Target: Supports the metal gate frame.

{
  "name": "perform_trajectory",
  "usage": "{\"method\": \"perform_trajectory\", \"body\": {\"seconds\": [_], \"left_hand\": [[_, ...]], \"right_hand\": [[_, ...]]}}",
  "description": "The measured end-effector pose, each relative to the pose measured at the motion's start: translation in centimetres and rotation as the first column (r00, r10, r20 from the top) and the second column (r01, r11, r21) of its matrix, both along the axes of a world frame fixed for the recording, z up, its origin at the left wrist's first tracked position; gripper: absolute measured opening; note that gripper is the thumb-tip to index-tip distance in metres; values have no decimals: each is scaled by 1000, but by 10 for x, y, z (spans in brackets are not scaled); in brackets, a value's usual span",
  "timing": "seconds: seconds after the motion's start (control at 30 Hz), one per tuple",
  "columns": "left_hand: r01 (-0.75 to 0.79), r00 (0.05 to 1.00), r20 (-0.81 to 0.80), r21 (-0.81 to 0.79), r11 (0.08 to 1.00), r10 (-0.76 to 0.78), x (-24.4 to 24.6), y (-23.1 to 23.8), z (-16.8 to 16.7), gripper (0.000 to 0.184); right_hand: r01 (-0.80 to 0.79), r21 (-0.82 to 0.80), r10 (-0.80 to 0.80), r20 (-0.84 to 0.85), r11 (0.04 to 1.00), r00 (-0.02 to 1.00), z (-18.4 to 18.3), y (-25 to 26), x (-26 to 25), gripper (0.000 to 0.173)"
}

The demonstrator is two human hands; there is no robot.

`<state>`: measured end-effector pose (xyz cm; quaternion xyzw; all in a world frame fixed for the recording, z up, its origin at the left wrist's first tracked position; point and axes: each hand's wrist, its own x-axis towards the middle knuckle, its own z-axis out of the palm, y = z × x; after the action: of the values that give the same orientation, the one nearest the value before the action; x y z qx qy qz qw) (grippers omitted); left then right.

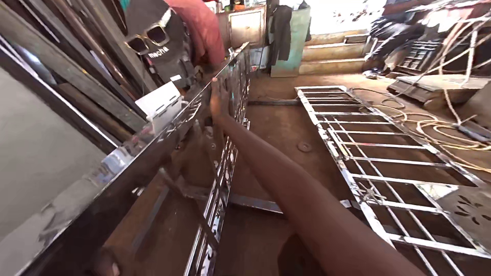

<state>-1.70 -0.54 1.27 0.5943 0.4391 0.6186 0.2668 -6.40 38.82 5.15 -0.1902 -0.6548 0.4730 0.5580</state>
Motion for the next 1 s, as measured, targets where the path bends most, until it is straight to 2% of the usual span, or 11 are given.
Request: {"method": "perform_trajectory", "body": {"seconds": [0.1,0.27,0.37,0.47,0.77,1.0], "left_hand": [[50,999,-5,15,999,-50,-6,-9,-9,43],[26,999,-23,13,1000,-26,-7,-13,-9,39],[69,997,-37,7,998,-68,-12,-15,-10,41],[76,997,-18,37,996,-75,-17,-14,-15,41],[98,995,-3,-12,995,-98,-7,-11,-1,37],[119,993,19,-16,993,-118,-8,-11,-4,38]], "right_hand": [[8,21,-6,-85,1000,996,0,1,-4,57],[14,-2,-14,-20,1000,1000,-1,7,-8,61],[11,-1,-11,7,1000,1000,0,7,-8,63],[10,-5,-10,2,1000,1000,0,6,-9,63],[12,-5,-12,-12,1000,1000,0,8,-14,63],[0,-15,0,-5,1000,1000,2,7,-10,62]]}}
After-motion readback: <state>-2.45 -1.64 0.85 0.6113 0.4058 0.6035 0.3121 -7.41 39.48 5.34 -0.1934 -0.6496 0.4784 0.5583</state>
